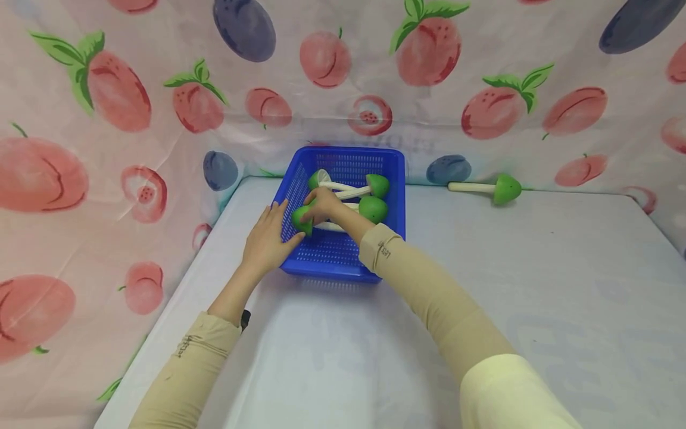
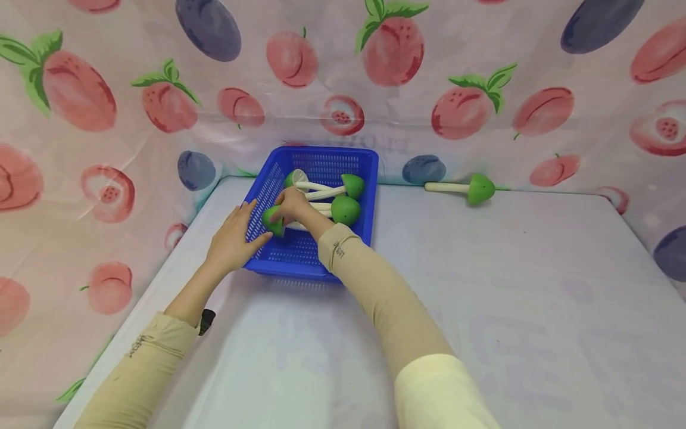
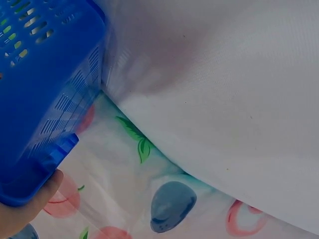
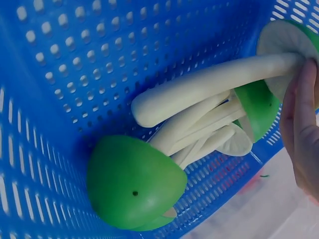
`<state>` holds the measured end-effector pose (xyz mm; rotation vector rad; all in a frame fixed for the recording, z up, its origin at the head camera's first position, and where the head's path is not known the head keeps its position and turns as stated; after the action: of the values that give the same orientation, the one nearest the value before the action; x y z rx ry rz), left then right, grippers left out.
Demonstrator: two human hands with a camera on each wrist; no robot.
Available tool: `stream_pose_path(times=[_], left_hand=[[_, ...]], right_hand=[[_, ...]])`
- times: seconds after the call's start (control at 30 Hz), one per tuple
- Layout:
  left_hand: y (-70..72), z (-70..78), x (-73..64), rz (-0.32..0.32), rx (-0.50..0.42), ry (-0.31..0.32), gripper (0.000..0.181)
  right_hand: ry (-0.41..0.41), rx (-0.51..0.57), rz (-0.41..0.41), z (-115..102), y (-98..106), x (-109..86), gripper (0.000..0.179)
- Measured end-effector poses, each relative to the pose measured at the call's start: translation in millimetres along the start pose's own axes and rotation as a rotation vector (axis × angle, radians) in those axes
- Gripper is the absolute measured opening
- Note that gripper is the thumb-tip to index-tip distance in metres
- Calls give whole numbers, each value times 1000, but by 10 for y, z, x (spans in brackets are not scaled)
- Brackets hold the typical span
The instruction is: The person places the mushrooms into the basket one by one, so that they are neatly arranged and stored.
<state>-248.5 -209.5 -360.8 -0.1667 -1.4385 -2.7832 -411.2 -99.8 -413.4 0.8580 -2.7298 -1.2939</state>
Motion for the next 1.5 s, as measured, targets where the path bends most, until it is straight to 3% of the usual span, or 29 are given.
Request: stream_pose_path(times=[0.03,0.1,0.2,0.33,0.43,0.67,0.9,1.1,1.2,1.33,1.5], left_hand=[[0,-1,1,-1,3,2,78],[0,-6,3,-1,10,7,78],[4,-3,1,-2,11,9,77],[7,10,-5,-5,12,7,77],[4,14,-3,-5,15,5,76],[-2,26,8,-5,18,-5,74],[7,26,-7,-3,29,-8,72],[-12,42,-13,-20,33,3,68],[-6,51,-20,-26,36,8,65],[3,41,-20,-28,32,13,64],[5,34,0,-31,31,11,63]], right_hand=[[9,7,-29,79,-56,102,62],[18,-16,-93,60,-79,53,67],[7,-47,-165,-106,-8,-242,68],[23,-156,-165,-322,145,-637,55],[62,-264,-131,-370,206,-759,46],[128,-404,-104,-395,285,-795,42],[149,-486,-245,-445,405,-867,58],[215,-477,-314,-567,655,-1075,53],[273,-451,-268,-583,782,-1184,49],[355,-399,-138,-585,938,-1341,41],[369,-293,2,-545,1087,-1532,35]])
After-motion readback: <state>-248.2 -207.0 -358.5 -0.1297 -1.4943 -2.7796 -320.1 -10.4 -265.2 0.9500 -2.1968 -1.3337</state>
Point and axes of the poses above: each hand's wrist, its own x-axis towards the middle knuckle, its own y-axis out of the back of the hand, z = x × y, the point moved 2 cm from there along x, towards the middle knuckle, and after that the axes turned 13 degrees about -x, right-handed, at the moved point
